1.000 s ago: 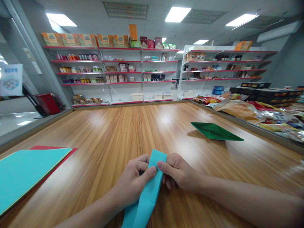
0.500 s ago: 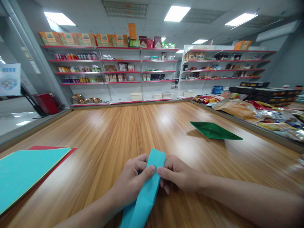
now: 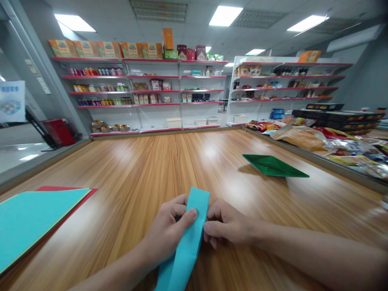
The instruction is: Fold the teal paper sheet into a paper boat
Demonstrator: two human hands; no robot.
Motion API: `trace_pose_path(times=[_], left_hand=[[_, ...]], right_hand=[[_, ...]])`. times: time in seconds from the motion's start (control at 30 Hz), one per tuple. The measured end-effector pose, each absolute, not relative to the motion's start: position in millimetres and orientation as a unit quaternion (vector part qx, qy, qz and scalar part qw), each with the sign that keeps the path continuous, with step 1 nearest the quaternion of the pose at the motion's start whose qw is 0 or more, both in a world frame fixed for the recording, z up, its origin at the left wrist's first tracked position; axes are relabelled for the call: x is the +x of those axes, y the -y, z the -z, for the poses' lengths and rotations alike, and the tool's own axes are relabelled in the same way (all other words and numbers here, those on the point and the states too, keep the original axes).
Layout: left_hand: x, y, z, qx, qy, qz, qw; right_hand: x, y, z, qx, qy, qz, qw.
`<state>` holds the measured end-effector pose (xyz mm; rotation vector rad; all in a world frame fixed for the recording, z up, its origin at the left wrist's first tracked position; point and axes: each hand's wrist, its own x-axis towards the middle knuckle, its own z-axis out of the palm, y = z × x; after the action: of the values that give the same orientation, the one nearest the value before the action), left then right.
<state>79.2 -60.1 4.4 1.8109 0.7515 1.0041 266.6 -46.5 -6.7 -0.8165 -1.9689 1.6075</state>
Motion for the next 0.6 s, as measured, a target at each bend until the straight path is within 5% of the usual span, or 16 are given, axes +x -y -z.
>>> trace_pose_path(times=[0.6], left_hand=[[79.8,60.1,1.6,0.724,-0.343,-0.422,0.425]], right_hand=[[266.3,44.4,12.1,-0.303,0.716,-0.587,0.225]])
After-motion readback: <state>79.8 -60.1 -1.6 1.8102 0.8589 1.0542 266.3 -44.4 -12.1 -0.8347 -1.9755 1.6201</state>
